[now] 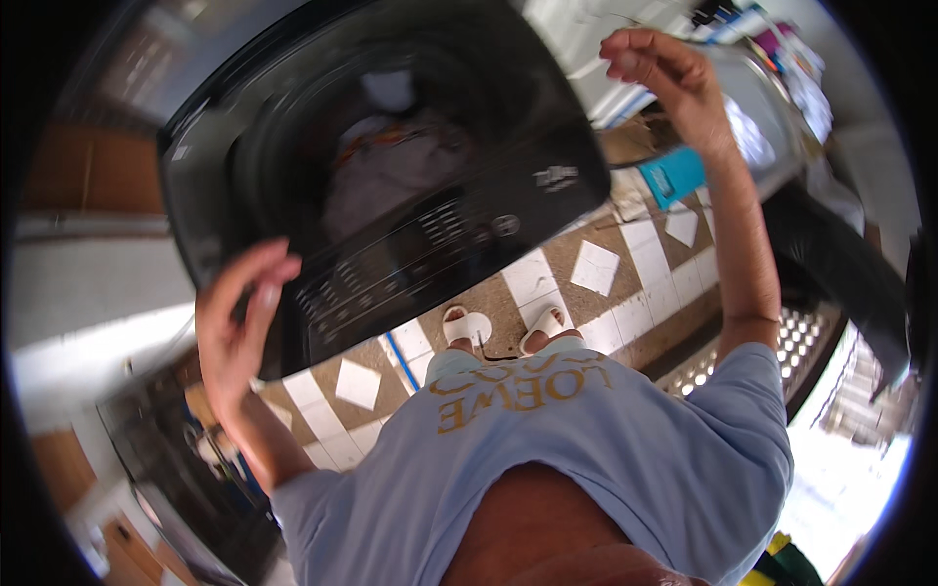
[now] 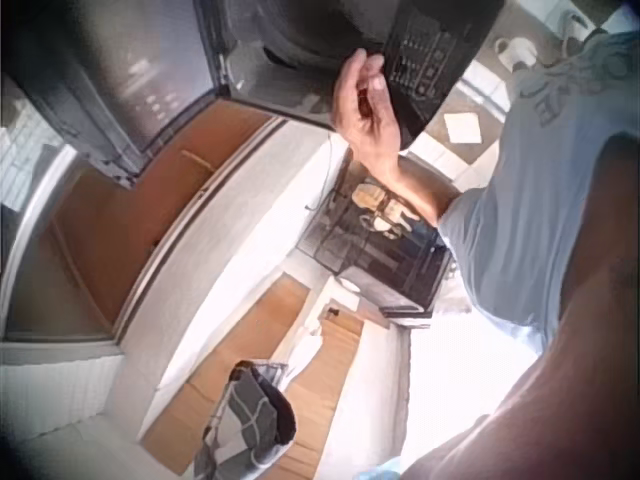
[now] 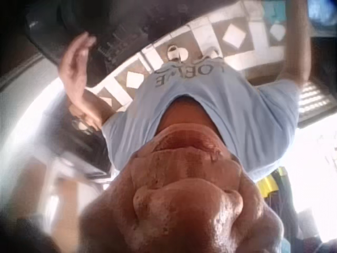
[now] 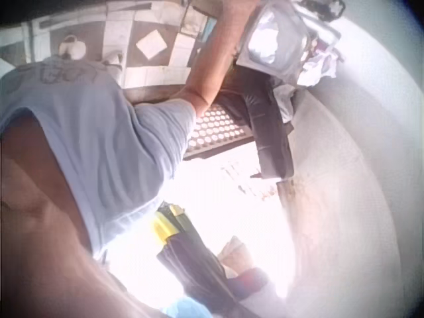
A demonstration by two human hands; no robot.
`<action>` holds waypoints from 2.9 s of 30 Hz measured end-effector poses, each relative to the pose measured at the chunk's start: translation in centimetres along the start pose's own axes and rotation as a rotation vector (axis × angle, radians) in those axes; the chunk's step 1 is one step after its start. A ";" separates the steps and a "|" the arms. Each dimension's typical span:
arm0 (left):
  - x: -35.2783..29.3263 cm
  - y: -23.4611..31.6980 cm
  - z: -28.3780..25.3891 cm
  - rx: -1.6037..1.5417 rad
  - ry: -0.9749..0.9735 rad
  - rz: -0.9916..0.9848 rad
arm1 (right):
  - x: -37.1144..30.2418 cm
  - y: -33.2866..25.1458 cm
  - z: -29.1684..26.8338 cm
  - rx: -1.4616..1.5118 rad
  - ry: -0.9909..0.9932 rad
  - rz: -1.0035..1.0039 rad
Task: The person washes white shirts by hand in a sink and puts them into a washing machine, using a bar of soap and liquid detergent to scrub specific spots on the garments.
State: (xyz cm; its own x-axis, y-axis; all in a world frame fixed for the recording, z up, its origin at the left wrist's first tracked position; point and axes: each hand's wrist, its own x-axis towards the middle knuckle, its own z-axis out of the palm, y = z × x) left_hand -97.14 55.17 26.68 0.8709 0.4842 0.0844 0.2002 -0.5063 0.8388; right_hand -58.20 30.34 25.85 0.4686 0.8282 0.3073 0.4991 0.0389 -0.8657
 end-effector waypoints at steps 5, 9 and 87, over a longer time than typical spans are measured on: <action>0.7 3.6 11.0 -0.437 0.014 0.301 | -13.1 2.8 -7.4 0.113 0.306 0.294; 4.2 8.5 24.0 -0.655 -0.151 0.291 | -25.6 8.0 -12.9 0.189 0.460 0.520; 53.4 20.7 89.3 -0.235 0.419 -0.122 | -6.9 51.1 -57.3 1.102 0.415 0.672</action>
State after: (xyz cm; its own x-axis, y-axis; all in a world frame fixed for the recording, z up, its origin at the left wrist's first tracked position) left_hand -6.41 6.87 0.53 0.5827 0.7993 0.1468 0.1409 -0.2773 0.9504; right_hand 5.84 -5.39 2.17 0.6700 0.6434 -0.3703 -0.6576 0.2829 -0.6982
